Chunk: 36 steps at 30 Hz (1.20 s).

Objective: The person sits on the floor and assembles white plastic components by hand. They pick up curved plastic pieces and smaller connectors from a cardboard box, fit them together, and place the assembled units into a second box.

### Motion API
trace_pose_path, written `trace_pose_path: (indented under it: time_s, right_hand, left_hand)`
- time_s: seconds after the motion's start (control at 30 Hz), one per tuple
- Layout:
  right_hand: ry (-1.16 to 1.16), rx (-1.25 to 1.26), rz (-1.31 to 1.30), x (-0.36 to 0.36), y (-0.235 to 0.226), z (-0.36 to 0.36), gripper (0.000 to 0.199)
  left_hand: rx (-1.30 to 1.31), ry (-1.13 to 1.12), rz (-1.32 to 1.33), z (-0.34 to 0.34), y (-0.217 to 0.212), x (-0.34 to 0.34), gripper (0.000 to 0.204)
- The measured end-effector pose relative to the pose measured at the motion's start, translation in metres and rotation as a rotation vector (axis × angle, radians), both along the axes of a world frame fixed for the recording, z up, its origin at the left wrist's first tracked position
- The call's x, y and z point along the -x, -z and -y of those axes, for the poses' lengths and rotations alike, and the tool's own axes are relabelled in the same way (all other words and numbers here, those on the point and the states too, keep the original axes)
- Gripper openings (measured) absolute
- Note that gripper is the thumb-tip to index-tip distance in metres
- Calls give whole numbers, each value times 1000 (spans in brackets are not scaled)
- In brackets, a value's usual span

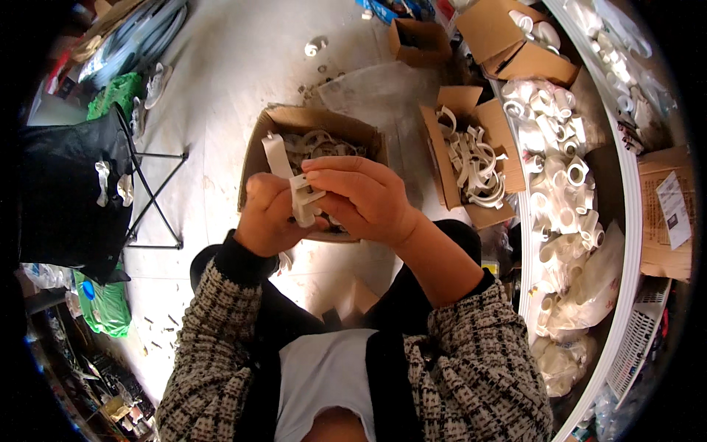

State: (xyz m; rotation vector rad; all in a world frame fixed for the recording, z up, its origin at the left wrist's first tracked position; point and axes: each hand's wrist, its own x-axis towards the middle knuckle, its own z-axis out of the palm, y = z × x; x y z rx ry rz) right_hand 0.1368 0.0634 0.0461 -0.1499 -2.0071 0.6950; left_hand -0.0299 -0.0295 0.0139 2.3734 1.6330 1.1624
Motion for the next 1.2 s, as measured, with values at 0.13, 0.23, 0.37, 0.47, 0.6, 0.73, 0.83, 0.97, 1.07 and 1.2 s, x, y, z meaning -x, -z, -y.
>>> trace_pose_path:
  time_s: [0.13,0.23,0.37,0.47,0.6,0.73,0.83,0.97,1.07,1.2]
  right_hand:
    - [-30,395,119,5,9,-10,24]
    - [-215,970,123,25,34,-14,26]
    - [-272,1013,7,18,51,-33,28]
    - [-218,993,104,27,45,-26,29]
    - [-124,752,192,22,42,-24,28]
    - [-148,608,161,20,38,-22,25]
    - [-111,658,232,14,15,-14,25]
    - [-197,847,158,7,27,-19,25]
    - [-297,1048,75,9,32,-15,24]
    - [-267,1080,7,12,33,-9,23]
  left_hand:
    - [226,52,-2,-1,-2,3,54]
    - [350,90,148,3,-6,12,46]
    - [379,37,94,-3,-19,-6,49]
    - [343,-16,131,6,-23,-11,49]
    - [379,-39,112,14,-34,-20,50]
    - [332,-53,157,22,-35,-27,50]
    - [309,-27,265,29,-14,-22,39]
    - [614,-44,945,14,8,-25,22]
    - [650,28,965,13,-22,-35,34]
    - [465,5,936,3,-3,-36,31]
